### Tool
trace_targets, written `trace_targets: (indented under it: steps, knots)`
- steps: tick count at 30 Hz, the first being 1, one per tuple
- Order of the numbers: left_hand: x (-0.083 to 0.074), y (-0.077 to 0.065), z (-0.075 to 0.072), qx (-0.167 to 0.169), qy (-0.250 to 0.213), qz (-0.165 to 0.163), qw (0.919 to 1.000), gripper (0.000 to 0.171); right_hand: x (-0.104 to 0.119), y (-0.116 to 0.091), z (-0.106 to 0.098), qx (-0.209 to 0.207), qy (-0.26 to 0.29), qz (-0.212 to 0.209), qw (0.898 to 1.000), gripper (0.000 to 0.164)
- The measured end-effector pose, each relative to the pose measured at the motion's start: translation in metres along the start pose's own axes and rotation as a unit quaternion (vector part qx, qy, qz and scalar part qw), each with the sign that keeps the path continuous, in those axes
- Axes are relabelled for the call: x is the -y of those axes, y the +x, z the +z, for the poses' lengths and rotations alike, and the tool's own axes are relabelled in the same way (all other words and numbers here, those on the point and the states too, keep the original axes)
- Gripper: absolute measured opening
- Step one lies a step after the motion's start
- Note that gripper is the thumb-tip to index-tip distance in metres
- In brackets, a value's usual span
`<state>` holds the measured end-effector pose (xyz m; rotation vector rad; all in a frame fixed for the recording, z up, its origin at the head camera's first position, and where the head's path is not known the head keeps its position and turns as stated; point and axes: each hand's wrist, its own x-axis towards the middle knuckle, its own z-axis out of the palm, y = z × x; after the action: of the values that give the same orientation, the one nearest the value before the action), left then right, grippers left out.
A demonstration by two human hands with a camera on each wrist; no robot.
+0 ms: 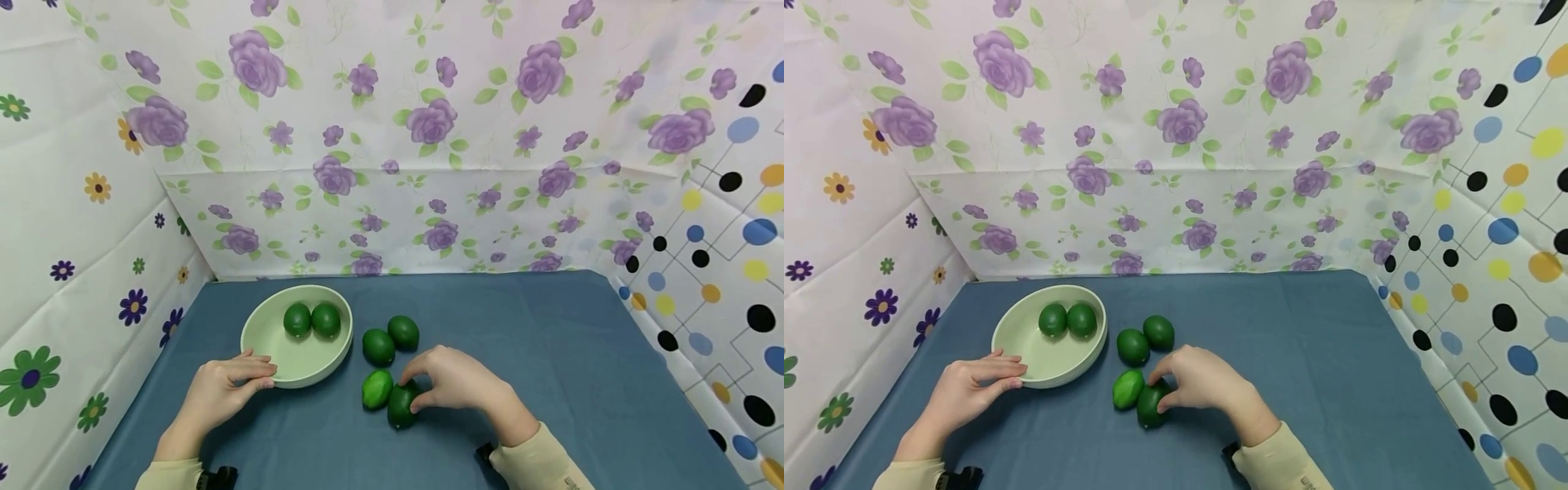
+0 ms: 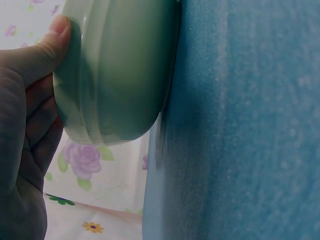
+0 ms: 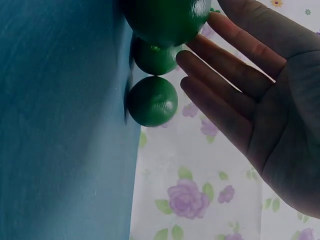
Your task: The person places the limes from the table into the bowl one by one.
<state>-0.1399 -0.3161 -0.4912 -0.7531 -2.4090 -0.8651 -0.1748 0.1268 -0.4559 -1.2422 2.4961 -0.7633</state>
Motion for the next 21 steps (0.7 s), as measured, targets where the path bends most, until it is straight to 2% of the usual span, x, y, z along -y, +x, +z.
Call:
trace_targets:
  steps: [6, 21]
  knots:
    - [-0.0001, 0.0003, 0.0005, -0.001, -0.002, 0.005, 1.0, 0.031, 0.0028, 0.0013, 0.0042, 0.008, 0.003, -0.014, 1.0, 0.037]
    - [-0.0022, 0.0013, -0.0006, 0.001, -0.002, 0.001, 1.0, 0.029, 0.0045, 0.0014, 0.007, 0.024, -0.045, 0.02, 0.998, 0.047]
